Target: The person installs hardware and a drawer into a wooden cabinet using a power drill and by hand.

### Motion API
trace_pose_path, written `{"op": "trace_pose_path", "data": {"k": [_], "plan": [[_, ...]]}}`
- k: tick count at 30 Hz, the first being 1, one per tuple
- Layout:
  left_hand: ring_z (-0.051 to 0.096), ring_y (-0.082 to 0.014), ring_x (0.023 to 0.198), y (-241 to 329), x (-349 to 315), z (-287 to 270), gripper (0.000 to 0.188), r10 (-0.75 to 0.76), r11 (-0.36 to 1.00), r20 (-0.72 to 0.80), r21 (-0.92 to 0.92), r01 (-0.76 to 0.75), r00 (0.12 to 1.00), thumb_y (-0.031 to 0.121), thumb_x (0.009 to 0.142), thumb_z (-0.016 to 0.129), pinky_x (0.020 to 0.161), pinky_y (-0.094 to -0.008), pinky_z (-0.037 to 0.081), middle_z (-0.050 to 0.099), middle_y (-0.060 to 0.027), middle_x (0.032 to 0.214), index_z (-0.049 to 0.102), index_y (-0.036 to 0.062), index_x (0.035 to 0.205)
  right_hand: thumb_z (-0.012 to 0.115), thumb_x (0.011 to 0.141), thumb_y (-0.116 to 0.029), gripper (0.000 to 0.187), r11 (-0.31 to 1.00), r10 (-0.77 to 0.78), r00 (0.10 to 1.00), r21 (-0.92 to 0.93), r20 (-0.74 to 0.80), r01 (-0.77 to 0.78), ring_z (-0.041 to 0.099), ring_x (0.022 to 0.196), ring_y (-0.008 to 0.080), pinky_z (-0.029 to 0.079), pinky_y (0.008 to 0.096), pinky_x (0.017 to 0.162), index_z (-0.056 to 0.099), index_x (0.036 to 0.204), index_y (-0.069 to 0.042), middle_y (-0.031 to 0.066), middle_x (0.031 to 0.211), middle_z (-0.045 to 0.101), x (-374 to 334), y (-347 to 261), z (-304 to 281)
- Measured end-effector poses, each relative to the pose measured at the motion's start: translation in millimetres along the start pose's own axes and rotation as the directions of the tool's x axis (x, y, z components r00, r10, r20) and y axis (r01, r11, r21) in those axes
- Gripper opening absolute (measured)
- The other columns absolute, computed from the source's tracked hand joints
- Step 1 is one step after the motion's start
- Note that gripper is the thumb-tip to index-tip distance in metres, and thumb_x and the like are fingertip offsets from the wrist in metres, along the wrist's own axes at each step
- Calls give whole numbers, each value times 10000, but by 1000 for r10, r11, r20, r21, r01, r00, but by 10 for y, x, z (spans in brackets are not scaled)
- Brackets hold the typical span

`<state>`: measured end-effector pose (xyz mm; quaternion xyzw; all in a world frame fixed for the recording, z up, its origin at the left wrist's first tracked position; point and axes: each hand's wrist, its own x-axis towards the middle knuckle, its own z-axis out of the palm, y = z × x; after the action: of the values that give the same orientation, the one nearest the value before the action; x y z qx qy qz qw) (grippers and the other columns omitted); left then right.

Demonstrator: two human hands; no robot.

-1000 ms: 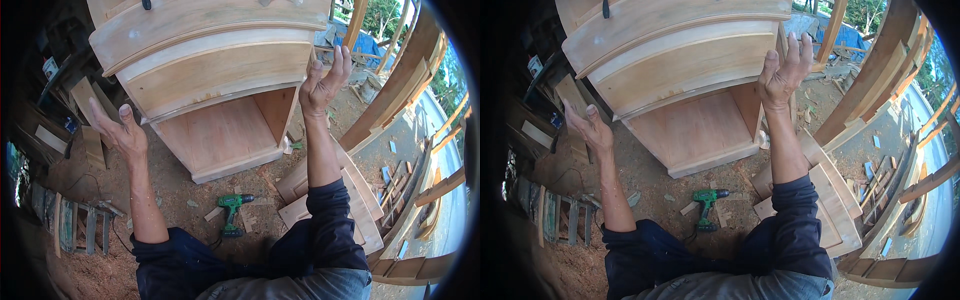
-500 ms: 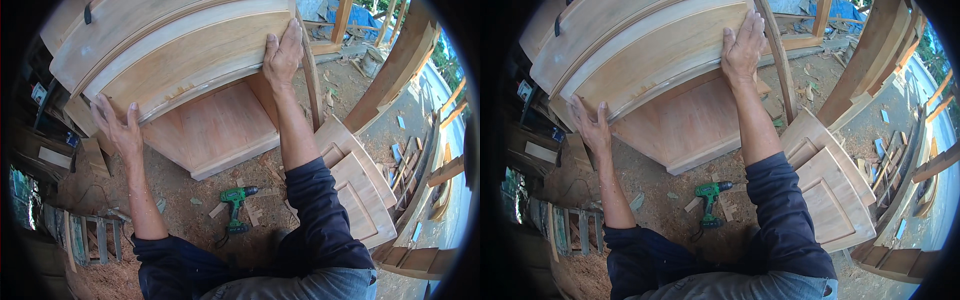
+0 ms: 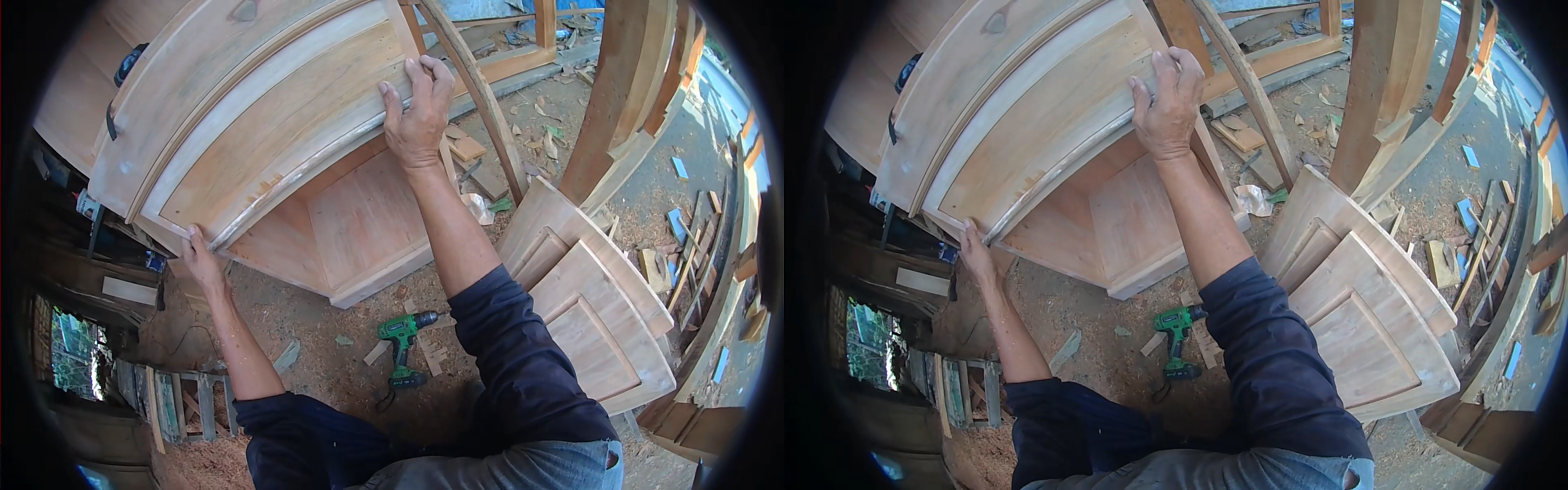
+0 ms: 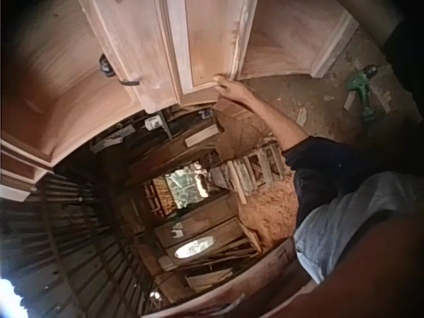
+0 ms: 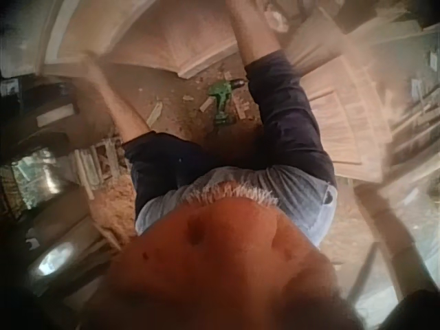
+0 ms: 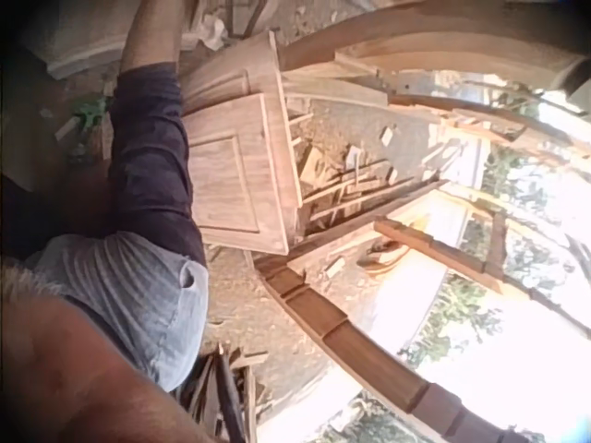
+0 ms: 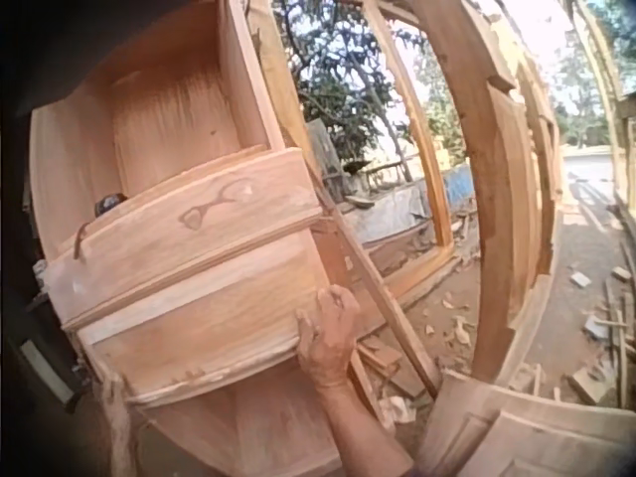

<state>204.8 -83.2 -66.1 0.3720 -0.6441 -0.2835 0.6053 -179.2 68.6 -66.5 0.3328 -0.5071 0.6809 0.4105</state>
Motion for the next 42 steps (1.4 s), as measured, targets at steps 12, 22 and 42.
{"op": "trace_pose_path", "data": {"k": [12, 22, 42], "plan": [[601, -311, 1070, 3, -930, 1019, 905, -593, 497, 172, -690, 525, 787, 531, 819, 790, 934, -455, 506, 559, -155, 1204, 365, 25, 1438, 842, 821, -280, 897, -216, 835, 234, 687, 498, -693, 374, 1356, 288, 361, 424, 1084, 307, 1468, 34, 175, 1485, 356, -632, -680, 62], [514, -323, 1309, 101, -529, 1413, 649, -258, 161, 197, -956, 243, 946, 354, 869, 749, 1124, -552, 412, 538, -111, 1428, 494, 99, 1408, 861, 777, -101, 695, -304, 737, 406, 801, 541, -516, 564, 1162, 201, 424, 352, 1050, 471, 1333, 45, 128, 1238, 589, -632, -768, 412], [376, -304, 1418, 237, -705, 1473, 1198, 33, 240, 253, -941, 238, 967, 559, 501, 935, 1192, -507, 323, 442, -91, 1508, 410, 96, 1473, 931, 623, -435, 1001, -842, 241, 602, 473, 761, -260, 428, 1366, 274, 325, 473, 1175, 465, 1447, -112, 48, 1424, 521, -1022, -207, 743]]}}
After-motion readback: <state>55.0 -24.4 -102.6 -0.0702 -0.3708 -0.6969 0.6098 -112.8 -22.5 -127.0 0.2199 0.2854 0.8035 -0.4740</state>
